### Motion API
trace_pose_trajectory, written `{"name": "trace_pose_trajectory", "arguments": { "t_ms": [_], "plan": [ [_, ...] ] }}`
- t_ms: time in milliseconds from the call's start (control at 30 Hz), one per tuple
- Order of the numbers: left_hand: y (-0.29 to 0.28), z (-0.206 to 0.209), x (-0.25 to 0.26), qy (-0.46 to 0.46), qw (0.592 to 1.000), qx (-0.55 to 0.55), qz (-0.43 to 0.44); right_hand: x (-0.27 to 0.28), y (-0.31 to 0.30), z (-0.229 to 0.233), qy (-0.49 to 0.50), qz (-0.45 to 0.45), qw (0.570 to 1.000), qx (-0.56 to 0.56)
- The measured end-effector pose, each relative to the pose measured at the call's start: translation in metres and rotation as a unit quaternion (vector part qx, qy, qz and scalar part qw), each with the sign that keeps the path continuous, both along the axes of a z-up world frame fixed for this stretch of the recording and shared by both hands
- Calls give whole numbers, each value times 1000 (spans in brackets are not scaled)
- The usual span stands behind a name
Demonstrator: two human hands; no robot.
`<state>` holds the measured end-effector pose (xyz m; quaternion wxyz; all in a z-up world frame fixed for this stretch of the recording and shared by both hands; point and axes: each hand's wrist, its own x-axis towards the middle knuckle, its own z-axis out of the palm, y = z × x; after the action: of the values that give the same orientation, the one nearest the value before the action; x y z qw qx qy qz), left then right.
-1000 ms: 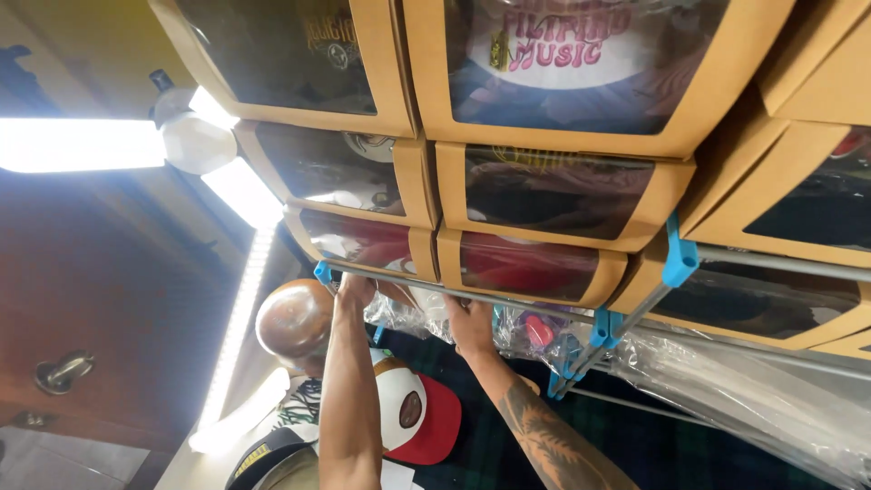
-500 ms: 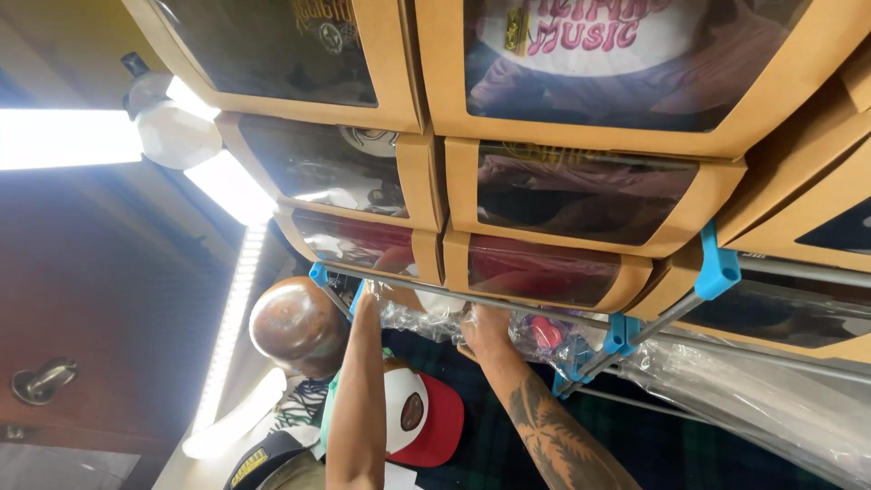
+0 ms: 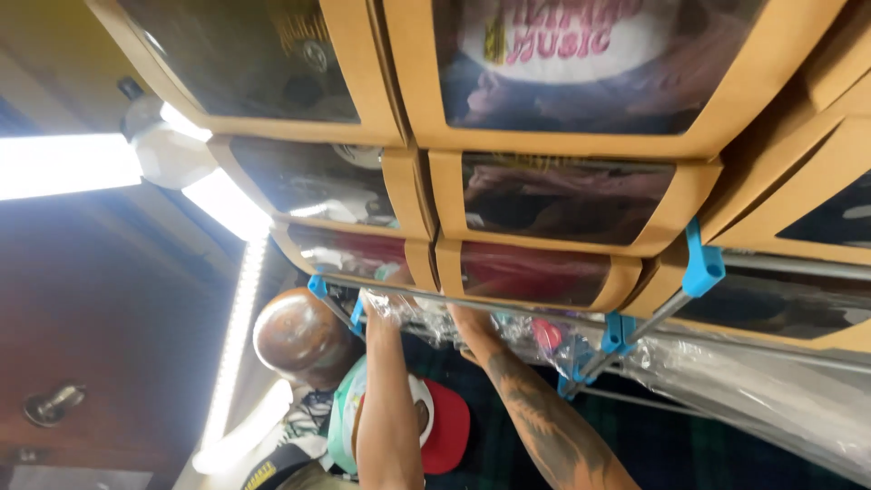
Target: The person puts several caps into individual plastic bags and places them on a table or shelf near other caps and storage bins.
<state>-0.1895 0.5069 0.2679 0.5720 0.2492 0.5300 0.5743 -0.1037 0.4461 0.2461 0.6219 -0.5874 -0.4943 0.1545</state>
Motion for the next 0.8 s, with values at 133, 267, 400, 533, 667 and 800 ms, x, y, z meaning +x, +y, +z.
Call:
{"name": "trace_pose_trajectory", "arguments": {
  "t_ms": [133,267,400,533,667,800],
  "plan": [
    [-6,-52,-52,-44,993,16,106,1,-5,1,-44,-18,999,20],
    [55,-137,-79,507,742,378,220,1,-6,6,-100,-20,994,37],
    [26,-77,-47,694,689,136,-156,5,-33,0,-143,-39,988,52],
    [37,-101,-53,719,632,220,-190,15,-124,-32,-150,15,988,32],
    [40,-121,-61,641,740,185,-91,49,-246,-82,-16,128,978,-163],
    [-89,-94,-6,561,708,407,135,141,-321,-225,7,-21,977,-213]
  ]
}}
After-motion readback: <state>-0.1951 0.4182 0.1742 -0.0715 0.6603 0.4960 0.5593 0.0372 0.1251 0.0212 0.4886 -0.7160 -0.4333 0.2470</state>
